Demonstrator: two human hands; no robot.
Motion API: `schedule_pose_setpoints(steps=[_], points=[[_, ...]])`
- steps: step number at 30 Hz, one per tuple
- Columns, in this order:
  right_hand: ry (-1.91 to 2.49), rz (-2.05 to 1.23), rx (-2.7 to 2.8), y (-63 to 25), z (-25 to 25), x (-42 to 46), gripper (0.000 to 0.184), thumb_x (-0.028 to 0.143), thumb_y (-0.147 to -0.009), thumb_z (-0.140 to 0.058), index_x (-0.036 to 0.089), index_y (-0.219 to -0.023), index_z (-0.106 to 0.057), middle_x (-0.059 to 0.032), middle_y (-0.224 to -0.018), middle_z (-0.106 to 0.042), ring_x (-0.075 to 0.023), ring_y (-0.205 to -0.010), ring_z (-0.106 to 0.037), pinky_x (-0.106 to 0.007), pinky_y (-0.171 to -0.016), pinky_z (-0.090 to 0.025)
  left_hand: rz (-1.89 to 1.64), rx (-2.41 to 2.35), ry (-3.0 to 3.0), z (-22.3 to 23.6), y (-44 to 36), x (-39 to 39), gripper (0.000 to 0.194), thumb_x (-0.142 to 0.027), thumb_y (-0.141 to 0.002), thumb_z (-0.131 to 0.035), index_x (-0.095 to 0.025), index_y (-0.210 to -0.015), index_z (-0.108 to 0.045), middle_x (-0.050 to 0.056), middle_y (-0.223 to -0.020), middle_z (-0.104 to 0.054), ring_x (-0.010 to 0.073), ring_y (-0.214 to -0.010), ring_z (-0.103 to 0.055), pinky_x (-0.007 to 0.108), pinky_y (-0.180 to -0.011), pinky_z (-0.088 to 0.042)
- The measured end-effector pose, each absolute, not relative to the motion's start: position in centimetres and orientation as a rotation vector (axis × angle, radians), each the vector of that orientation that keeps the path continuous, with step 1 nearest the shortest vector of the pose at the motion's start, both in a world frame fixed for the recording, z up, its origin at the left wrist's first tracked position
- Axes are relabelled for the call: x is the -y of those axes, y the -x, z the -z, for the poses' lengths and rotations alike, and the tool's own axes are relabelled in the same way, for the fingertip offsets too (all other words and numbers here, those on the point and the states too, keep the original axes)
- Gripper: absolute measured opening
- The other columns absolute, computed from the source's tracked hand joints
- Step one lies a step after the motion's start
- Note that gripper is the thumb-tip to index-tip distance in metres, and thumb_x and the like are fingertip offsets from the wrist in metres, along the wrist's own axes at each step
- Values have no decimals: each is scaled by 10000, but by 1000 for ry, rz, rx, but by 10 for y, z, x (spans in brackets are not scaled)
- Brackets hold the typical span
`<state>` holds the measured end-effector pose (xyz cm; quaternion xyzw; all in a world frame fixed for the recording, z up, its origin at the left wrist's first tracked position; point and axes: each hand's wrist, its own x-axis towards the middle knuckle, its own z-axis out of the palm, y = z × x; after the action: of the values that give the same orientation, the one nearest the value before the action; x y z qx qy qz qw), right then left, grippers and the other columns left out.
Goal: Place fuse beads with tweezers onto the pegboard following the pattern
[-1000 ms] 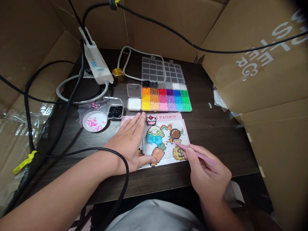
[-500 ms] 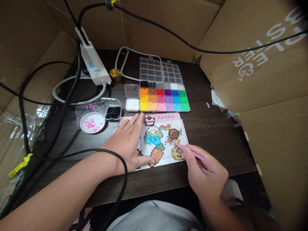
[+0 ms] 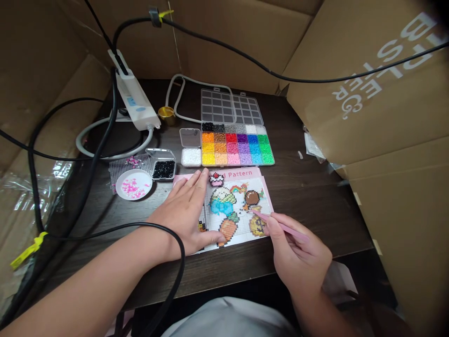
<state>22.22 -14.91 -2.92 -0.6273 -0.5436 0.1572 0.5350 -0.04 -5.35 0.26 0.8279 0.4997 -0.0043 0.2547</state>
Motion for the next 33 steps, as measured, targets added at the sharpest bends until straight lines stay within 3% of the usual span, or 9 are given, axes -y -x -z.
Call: schedule_pose_setpoints(steps=[8,21,33], points=[[1537,-366,1298,-221,26,148,152,202,-913,-728,233,-1006,-843,-29,-860,-815,-177,-663,-742,-290,-631,-633,-80,-1321,-2298,1,4,54,1373,-766,-704,-710,-114,-1655,36,260,-1714,-170,404,-1592,-120,590,-1303,-131],[1517,-357,1277,-218,22,145,142,191,-917,-722,217,-984,-844,-34,-872,-823,-173,-678,-743,-297,-669,-628,-10,-1343,-2265,-2,1,54,1402,-758,-688,-720,-33,-1639,10,298,-1704,-135,413,-1592,-68,601,-1303,-94],[1478,-357,1313,-221,27,147,192,110,-885,-743,238,-993,-836,-2,-940,-830,-142,-730,-751,-238,-674,-613,29,-1348,-2274,-2,1,53,1401,-760,-691,-709,-5,-1635,0,298,-1705,-110,414,-1594,-69,601,-1300,-82]])
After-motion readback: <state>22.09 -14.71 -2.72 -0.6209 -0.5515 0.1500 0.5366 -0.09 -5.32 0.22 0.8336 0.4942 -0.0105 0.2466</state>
